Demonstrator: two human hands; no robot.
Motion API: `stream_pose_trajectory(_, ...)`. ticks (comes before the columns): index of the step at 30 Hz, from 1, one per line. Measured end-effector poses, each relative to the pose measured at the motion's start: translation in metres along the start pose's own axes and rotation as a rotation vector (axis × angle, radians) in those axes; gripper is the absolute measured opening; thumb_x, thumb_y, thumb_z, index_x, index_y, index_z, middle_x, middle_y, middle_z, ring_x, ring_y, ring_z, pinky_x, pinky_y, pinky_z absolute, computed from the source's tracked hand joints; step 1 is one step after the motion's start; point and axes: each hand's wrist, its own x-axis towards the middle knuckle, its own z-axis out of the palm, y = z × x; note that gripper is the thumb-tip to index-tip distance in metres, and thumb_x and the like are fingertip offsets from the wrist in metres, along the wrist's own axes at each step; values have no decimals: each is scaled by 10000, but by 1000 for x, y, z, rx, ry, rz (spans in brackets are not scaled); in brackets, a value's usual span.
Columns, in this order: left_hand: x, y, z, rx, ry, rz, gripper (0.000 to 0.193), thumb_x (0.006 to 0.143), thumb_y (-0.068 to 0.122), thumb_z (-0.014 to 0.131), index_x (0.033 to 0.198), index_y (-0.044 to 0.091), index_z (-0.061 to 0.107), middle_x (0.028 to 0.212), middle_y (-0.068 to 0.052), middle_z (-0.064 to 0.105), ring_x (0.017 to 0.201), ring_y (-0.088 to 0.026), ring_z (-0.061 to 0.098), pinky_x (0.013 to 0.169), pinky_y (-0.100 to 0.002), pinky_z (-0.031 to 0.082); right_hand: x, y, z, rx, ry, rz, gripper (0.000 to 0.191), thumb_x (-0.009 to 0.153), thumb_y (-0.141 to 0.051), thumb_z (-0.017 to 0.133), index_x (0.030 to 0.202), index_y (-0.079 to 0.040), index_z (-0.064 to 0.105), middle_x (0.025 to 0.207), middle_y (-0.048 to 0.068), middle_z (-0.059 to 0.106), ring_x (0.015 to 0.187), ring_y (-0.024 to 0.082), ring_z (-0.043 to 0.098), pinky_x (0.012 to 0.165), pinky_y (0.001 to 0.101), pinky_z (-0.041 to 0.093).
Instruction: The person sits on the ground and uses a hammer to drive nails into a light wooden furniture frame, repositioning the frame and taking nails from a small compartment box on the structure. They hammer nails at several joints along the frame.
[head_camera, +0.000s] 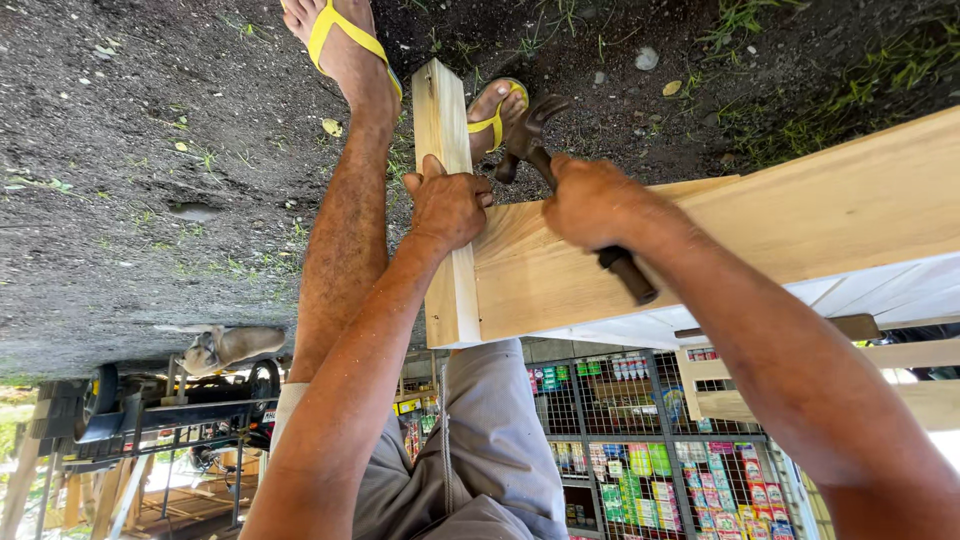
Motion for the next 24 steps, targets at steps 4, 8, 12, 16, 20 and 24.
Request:
stream_pose_trajectory(4, 2, -1, 5, -21, -47, 43, 90, 844, 160, 724, 876, 171, 807, 860, -84, 745, 1076, -360, 469, 957, -469, 380, 5, 25, -18, 225, 64, 154, 538, 1000, -218, 524, 1523, -156, 415, 1072, 276, 705, 916, 434, 738, 828, 560, 599)
stream_pose_trajectory(8, 2, -2, 5, -12, -4, 55, 144, 792, 143, 732, 902, 175, 818, 874, -82, 758, 1089, -383, 461, 933, -475, 382, 3, 18, -15, 95, 500, -161, 686, 977, -197, 610, 1568, -38, 301, 1006, 288, 721, 927, 442, 670, 892, 497, 541)
stream_pose_trajectory(12, 2, -3, 6, 2, -49, -2, 125, 833, 172, 732, 916, 191, 825, 890, -89, 762, 1114, -375, 478, 945, -494, 373, -4, -8, 2, 45, -76, 107, 758, 972, -207, 544, 1648, -139, 206, 1229, 232, 569, 913, 371, 760, 865, 476, 595)
stream_pose_trajectory(16, 4, -10, 9, -35, -20, 6, 161, 808, 157, 722, 921, 199, 829, 927, -76, 772, 1140, -360, 499, 956, -467, 388, -6, -1, -3, 208, 50, 72, 710, 957, -251, 535, 1611, -159, 274, 1079, 282, 723, 964, 422, 729, 876, 512, 574)
stream_pose_trajectory(20, 6, -14, 9, -111, -56, -20, 204, 795, 147, 702, 948, 211, 820, 970, -52, 775, 1126, -315, 541, 990, -422, 407, 0, 2, 2, 109, 307, -121, 738, 930, -227, 580, 1580, -34, 289, 1076, 294, 693, 961, 412, 678, 872, 495, 532)
stream_pose_trajectory(24, 5, -8, 6, -32, -57, -132, 121, 830, 219, 734, 893, 210, 837, 910, -91, 760, 1144, -325, 485, 974, -449, 354, 0, -11, 8, -6, 4, -50, 750, 923, -194, 541, 1596, -41, 249, 927, 256, 739, 777, 369, 761, 810, 473, 589)
